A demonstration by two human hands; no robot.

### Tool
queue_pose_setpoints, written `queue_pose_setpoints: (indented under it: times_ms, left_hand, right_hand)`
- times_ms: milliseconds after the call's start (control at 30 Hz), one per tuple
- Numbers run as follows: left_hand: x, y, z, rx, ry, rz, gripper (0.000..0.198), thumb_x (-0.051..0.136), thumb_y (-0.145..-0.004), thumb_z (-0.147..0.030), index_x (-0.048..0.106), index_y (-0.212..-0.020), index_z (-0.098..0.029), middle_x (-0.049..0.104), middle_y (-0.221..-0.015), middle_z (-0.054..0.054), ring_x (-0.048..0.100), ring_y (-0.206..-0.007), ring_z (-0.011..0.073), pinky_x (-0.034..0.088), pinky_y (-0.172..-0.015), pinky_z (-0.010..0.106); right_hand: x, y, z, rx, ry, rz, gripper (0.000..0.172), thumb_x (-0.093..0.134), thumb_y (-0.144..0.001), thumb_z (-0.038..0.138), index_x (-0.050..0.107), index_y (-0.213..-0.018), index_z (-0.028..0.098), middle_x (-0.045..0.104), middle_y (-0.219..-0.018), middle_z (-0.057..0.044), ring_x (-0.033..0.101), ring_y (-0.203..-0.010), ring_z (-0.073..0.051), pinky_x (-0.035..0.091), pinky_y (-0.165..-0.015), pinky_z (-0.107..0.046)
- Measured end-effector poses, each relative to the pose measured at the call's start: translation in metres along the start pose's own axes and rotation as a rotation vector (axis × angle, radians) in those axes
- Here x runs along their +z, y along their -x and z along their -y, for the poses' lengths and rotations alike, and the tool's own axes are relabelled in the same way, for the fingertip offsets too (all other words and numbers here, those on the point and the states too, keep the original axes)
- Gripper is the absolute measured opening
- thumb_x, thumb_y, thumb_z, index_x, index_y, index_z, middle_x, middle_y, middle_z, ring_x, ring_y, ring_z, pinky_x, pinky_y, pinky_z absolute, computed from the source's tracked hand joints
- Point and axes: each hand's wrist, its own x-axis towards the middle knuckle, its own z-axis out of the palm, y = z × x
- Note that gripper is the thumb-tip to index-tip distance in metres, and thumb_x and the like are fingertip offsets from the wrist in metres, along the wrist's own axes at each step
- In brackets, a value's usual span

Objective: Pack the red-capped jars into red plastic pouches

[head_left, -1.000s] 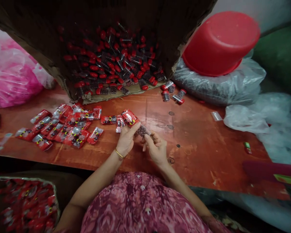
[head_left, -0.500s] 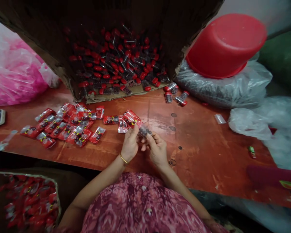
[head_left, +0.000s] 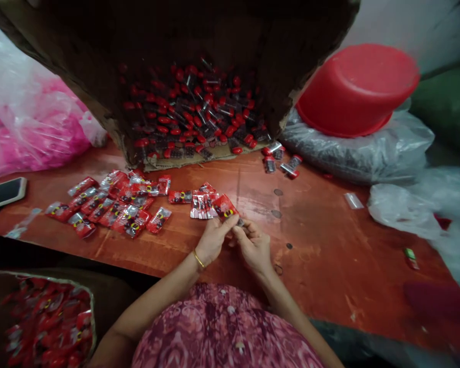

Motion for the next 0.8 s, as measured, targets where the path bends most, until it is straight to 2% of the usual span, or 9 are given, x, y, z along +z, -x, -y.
queue_pose_setpoints:
  times_ms: [100,233,333,433,500,567,633,700,800]
  left_hand:
    - [-0.002,0.003,-0.003,-0.072,0.094,0.033,0.039,0.08,-0.049,-0.045,0.063,-0.065,-0.013,0.058,-0.057,-0.002,0.049,-0.053,0.0069,0.038,-0.049,0.018]
    - [-0.014,0.006,-0.015,-0.121,0.121,0.03,0.039,0.083,-0.048,-0.04,0.066,-0.072,-0.015,0.067,-0.071,0.002,0.06,-0.066,0.011,0.046,-0.065,0.021]
    - [-0.035,0.006,-0.033,-0.049,0.153,-0.132,0.035,0.08,-0.055,-0.041,0.064,-0.074,-0.017,0.07,-0.077,0.004,0.065,-0.068,0.014,0.05,-0.068,0.025]
    - [-0.062,0.008,-0.051,0.126,0.312,-0.371,0.02,0.066,-0.075,-0.039,0.063,-0.075,-0.019,0.072,-0.082,0.003,0.067,-0.072,0.0126,0.051,-0.073,0.024]
    - [-0.078,0.012,-0.06,0.233,0.441,-0.476,0.02,0.053,-0.085,-0.037,0.065,-0.084,-0.022,0.072,-0.092,0.002,0.067,-0.083,0.0112,0.051,-0.079,0.022]
    - [-0.088,0.018,-0.061,0.266,0.544,-0.518,0.027,0.043,-0.09,-0.036,0.066,-0.094,-0.022,0.07,-0.102,0.004,0.066,-0.092,0.012,0.051,-0.082,0.023]
    - [-0.093,0.023,-0.057,0.224,0.614,-0.535,0.034,0.036,-0.093,-0.032,0.066,-0.096,-0.017,0.07,-0.104,0.008,0.066,-0.093,0.0145,0.052,-0.081,0.026]
    - [-0.094,0.025,-0.05,0.15,0.646,-0.549,0.036,0.034,-0.093,-0.028,0.068,-0.093,-0.014,0.071,-0.1,0.011,0.067,-0.09,0.0166,0.053,-0.08,0.028]
    - [-0.098,0.025,-0.041,0.1,0.587,-0.603,0.034,0.036,-0.092,-0.022,0.069,-0.089,-0.017,0.071,-0.098,0.01,0.068,-0.089,0.0182,0.053,-0.079,0.03]
  right_hand:
    - [-0.002,-0.009,-0.005,-0.088,0.064,0.008,0.025,0.068,-0.068,0.038,0.054,-0.058,0.019,0.055,-0.045,0.005,0.049,-0.039,-0.009,0.041,-0.039,-0.02]
    - [-0.002,-0.023,-0.008,-0.27,0.257,0.087,0.028,0.066,-0.072,0.037,0.053,-0.054,0.019,0.055,-0.047,0.003,0.048,-0.042,-0.01,0.04,-0.042,-0.02]
    - [-0.004,-0.039,-0.005,-0.375,0.411,0.123,0.031,0.053,-0.082,0.041,0.055,-0.059,0.019,0.054,-0.049,0.003,0.049,-0.045,-0.011,0.039,-0.045,-0.022]
    - [-0.002,-0.068,0.005,-0.422,0.575,0.15,0.034,0.039,-0.089,0.042,0.058,-0.073,0.019,0.06,-0.059,-0.001,0.057,-0.053,-0.014,0.043,-0.051,-0.024]
    - [0.007,-0.094,0.015,-0.499,0.713,0.175,0.033,0.041,-0.088,0.045,0.059,-0.082,0.018,0.065,-0.069,-0.005,0.061,-0.063,-0.018,0.047,-0.057,-0.028]
    - [0.028,-0.123,0.028,-0.635,0.861,0.219,0.034,0.045,-0.085,0.047,0.059,-0.092,0.017,0.067,-0.082,-0.009,0.062,-0.076,-0.023,0.049,-0.067,-0.034]
    - [0.06,-0.153,0.042,-0.769,0.995,0.268,0.038,0.048,-0.084,0.046,0.058,-0.103,0.014,0.065,-0.098,-0.015,0.058,-0.091,-0.028,0.047,-0.079,-0.041]
    - [0.103,-0.179,0.057,-0.876,1.086,0.344,0.046,0.052,-0.082,0.043,0.054,-0.114,0.011,0.058,-0.117,-0.019,0.052,-0.104,-0.032,0.044,-0.088,-0.044]
    - [0.178,-0.211,0.075,-0.998,1.182,0.447,0.058,0.057,-0.078,0.04,0.046,-0.125,0.008,0.043,-0.134,-0.021,0.041,-0.119,-0.035,0.038,-0.095,-0.049]
